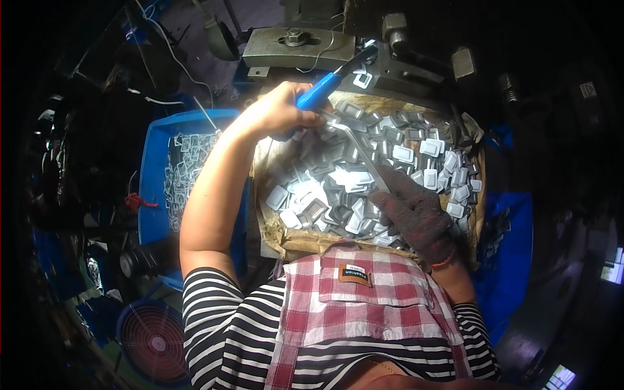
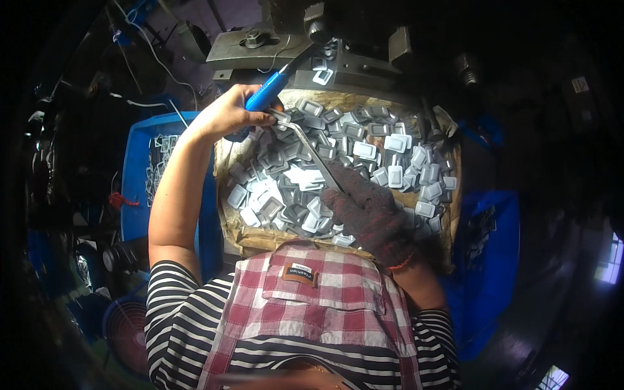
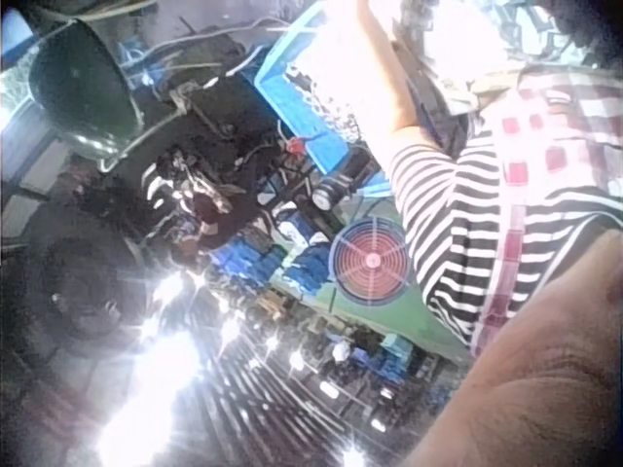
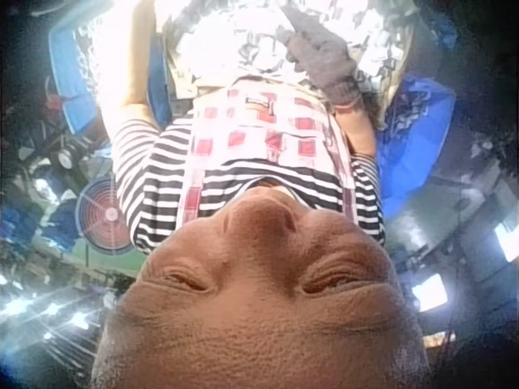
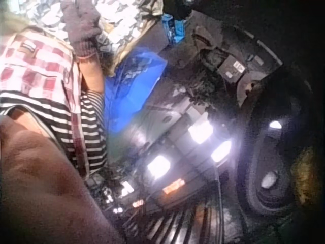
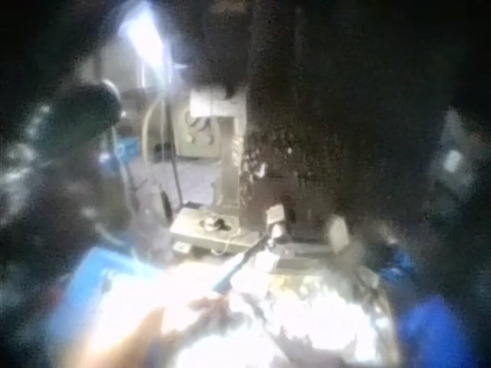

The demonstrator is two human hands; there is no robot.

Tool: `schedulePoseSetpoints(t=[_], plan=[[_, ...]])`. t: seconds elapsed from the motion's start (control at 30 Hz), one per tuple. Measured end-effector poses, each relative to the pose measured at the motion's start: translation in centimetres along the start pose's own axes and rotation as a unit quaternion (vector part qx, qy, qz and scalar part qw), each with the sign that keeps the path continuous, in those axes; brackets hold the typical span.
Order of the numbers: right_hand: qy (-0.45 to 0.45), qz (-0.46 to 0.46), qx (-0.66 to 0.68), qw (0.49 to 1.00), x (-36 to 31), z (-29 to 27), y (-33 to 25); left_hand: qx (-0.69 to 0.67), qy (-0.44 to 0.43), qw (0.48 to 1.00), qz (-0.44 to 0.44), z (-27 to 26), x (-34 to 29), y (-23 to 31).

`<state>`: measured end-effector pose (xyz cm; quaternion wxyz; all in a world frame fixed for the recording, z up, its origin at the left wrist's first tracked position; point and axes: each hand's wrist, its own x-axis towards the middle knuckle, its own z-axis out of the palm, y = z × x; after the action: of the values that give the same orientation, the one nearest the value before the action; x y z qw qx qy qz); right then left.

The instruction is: The person assembles small metal components using a mechanical press.

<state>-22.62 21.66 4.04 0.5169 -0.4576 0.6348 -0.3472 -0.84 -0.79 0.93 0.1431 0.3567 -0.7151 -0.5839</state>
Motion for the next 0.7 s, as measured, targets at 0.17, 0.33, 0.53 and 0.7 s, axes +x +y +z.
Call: schedulePoseSetpoints(t=[0.17,0.33,0.53,0.7], plan=[[-0.029,0.042,0.006,0.999,0.0,-0.8,0.4,0.148,-0.089,0.985,-0.009,-1.2,1.4,3.5],[0.168,0.086,0.032,0.981,-0.2,-2.0,-0.6,0.362,0.024,0.929,-0.078,-1.0,5.0,5.0],[0.281,-0.018,-0.035,0.959,1.2,-3.2,-2.1,0.590,0.048,0.803,0.066,1.0,9.7,7.5],[0.271,-0.033,0.008,0.962,5.0,-2.9,-2.1,0.501,0.212,0.839,0.019,2.2,9.4,6.1]])
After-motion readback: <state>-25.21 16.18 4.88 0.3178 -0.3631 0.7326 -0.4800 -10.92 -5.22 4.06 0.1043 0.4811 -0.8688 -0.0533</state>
